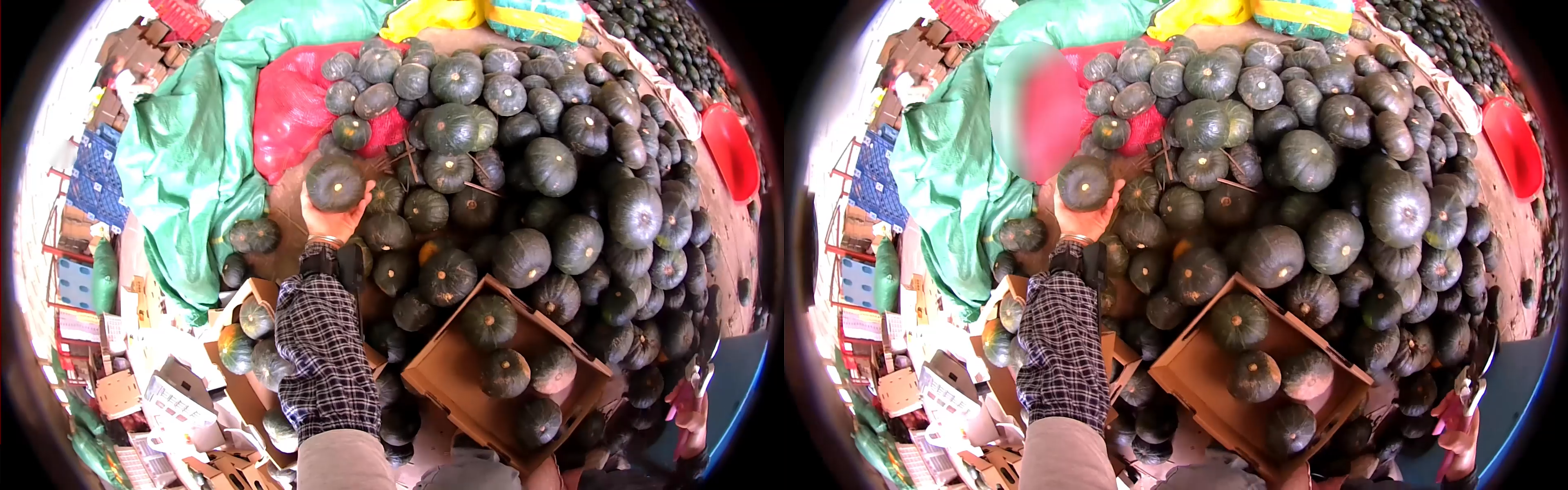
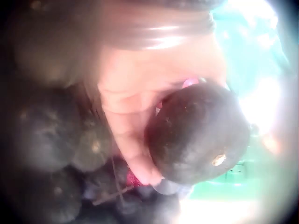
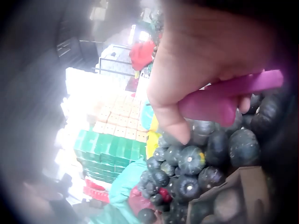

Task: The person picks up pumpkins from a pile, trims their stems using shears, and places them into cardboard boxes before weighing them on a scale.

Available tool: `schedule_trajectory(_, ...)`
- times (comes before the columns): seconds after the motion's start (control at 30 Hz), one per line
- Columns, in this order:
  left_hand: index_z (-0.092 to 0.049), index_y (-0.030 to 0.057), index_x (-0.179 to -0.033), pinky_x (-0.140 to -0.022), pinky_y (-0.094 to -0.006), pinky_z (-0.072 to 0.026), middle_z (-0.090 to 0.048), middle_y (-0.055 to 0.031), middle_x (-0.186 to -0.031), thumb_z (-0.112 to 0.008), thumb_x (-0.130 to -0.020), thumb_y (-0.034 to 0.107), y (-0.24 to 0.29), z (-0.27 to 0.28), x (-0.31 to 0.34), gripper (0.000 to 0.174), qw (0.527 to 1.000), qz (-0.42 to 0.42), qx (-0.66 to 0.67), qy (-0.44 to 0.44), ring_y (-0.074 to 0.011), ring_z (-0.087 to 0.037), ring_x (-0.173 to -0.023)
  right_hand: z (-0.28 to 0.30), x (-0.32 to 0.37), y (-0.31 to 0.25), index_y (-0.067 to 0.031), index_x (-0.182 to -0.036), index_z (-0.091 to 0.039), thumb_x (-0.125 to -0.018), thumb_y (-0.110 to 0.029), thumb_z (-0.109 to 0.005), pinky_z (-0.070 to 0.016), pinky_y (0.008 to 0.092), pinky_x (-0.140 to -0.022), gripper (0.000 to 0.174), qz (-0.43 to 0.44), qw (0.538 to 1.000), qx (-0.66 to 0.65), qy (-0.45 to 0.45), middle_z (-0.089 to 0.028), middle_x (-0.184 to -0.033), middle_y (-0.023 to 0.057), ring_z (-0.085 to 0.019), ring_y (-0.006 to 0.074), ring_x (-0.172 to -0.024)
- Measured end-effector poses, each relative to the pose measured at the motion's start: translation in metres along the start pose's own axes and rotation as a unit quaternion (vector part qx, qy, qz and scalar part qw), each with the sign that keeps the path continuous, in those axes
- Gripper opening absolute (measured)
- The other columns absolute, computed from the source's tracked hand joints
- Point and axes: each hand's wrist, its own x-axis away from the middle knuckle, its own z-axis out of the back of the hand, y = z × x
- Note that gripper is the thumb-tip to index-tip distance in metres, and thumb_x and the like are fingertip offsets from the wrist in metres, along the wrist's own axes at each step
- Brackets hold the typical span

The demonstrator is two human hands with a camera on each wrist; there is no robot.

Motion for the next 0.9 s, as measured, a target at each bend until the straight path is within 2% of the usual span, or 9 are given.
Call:
schedule_trajectory(0.1, -0.044, 0.0049, -0.140, -0.086, -0.0491, -0.0565, -0.039, -0.0350, -0.141, -0.048, -0.084, 0.063, -0.011, -0.032, 0.010, 0.081, 0.967, 0.104, 0.092, -0.211, -0.0496, -0.055, -0.112, -0.017, 0.012, -0.017, -0.0010, -0.131, -0.043, -0.047, -0.016, -0.078, -0.0461, 0.0254, -0.061, 0.093, 0.013, 0.997, -0.036, -0.068, -0.058, -0.104, 0.0122, -0.059, 0.0200, -0.085)
schedule_trajectory(0.17, -0.039, 0.0044, -0.142, -0.087, -0.0557, -0.0551, -0.035, -0.0322, -0.143, -0.056, -0.078, 0.056, -0.022, -0.069, 0.026, 0.084, 0.975, 0.044, 0.045, -0.212, -0.0485, -0.047, -0.123, 0.001, 0.017, -0.020, -0.0005, -0.133, -0.042, -0.061, -0.019, -0.072, -0.0463, 0.0272, -0.066, 0.080, -0.112, 0.983, -0.101, -0.104, -0.057, -0.109, 0.0131, -0.058, 0.0201, -0.090)
schedule_trajectory(0.33, -0.040, 0.0063, -0.139, -0.094, -0.0578, -0.0508, -0.045, -0.0236, -0.135, -0.075, -0.067, 0.051, -0.104, -0.138, 0.111, 0.091, 0.967, -0.071, 0.181, -0.164, -0.0465, -0.044, -0.123, -0.048, 0.036, -0.061, 0.0071, -0.125, -0.045, -0.059, -0.016, -0.056, -0.0414, 0.0345, -0.098, 0.071, -0.004, 0.988, -0.084, -0.127, -0.061, -0.104, 0.0150, -0.058, 0.0254, -0.098)
schedule_trajectory(0.47, -0.038, 0.0100, -0.140, -0.091, -0.0455, -0.0524, -0.050, -0.0180, -0.130, -0.073, -0.076, 0.035, -0.137, -0.116, 0.188, 0.078, 0.975, 0.023, -0.190, -0.111, -0.0370, -0.053, -0.116, -0.044, 0.053, -0.065, 0.0065, -0.122, -0.048, -0.057, -0.022, -0.058, -0.0413, 0.0337, -0.097, 0.072, -0.038, 0.986, -0.123, -0.103, -0.061, -0.104, 0.0147, -0.057, 0.0262, -0.100)
schedule_trajectory(0.53, -0.042, 0.0120, -0.138, -0.091, -0.0371, -0.0497, -0.050, -0.0160, -0.127, -0.081, -0.065, 0.022, -0.157, -0.147, 0.233, 0.084, 0.831, -0.080, -0.549, -0.044, -0.0323, -0.056, -0.110, -0.036, 0.063, -0.066, 0.0068, -0.122, -0.048, -0.057, -0.024, -0.058, -0.0415, 0.0331, -0.094, 0.073, 0.002, 0.990, -0.095, -0.101, -0.061, -0.104, 0.0149, -0.057, 0.0258, -0.101)
schedule_trajectory(0.57, -0.041, 0.0153, -0.139, -0.092, -0.0416, -0.0480, -0.047, -0.0171, -0.123, -0.085, -0.058, 0.023, -0.156, -0.118, 0.235, 0.092, 0.589, -0.191, -0.780, -0.084, -0.0338, -0.054, -0.108, -0.034, 0.068, -0.067, 0.0074, -0.123, -0.048, -0.057, -0.025, -0.059, -0.0414, 0.0323, -0.092, 0.074, 0.002, 0.992, -0.098, -0.083, -0.061, -0.104, 0.0149, -0.056, 0.0251, -0.101)
schedule_trajectory(0.67, -0.033, 0.0203, -0.146, -0.094, -0.0510, -0.0419, -0.038, -0.0227, -0.127, -0.085, -0.061, 0.038, -0.187, -0.122, 0.269, 0.102, 0.385, -0.049, -0.921, -0.034, -0.0427, -0.043, -0.115, -0.030, 0.076, -0.070, 0.0083, -0.123, -0.048, -0.056, -0.027, -0.061, -0.0416, 0.0326, -0.095, 0.077, 0.007, 0.990, -0.125, -0.059, -0.061, -0.105, 0.0152, -0.058, 0.0258, -0.100)
schedule_trajectory(0.8, -0.028, 0.0140, -0.151, -0.097, -0.0537, -0.0354, -0.038, -0.0219, -0.132, -0.076, -0.076, 0.048, -0.211, -0.086, 0.287, 0.095, 0.301, -0.128, -0.941, -0.083, -0.0426, -0.039, -0.117, -0.031, 0.080, -0.072, 0.0085, -0.123, -0.048, -0.055, -0.029, -0.062, -0.0418, 0.0334, -0.097, 0.079, 0.004, 0.992, -0.113, -0.057, -0.061, -0.106, 0.0160, -0.059, 0.0268, -0.100)
schedule_trajectory(0.9, -0.033, 0.0096, -0.148, -0.096, -0.0477, -0.0407, -0.043, -0.0249, -0.136, -0.069, -0.084, 0.049, -0.191, -0.097, 0.310, 0.083, 0.407, -0.218, -0.881, -0.103, -0.0404, -0.044, -0.123, -0.028, 0.083, -0.070, 0.0087, -0.123, -0.048, -0.054, -0.030, -0.063, -0.0421, 0.0339, -0.096, 0.080, 0.012, 0.992, -0.109, -0.066, -0.060, -0.105, 0.0164, -0.059, 0.0273, -0.100)
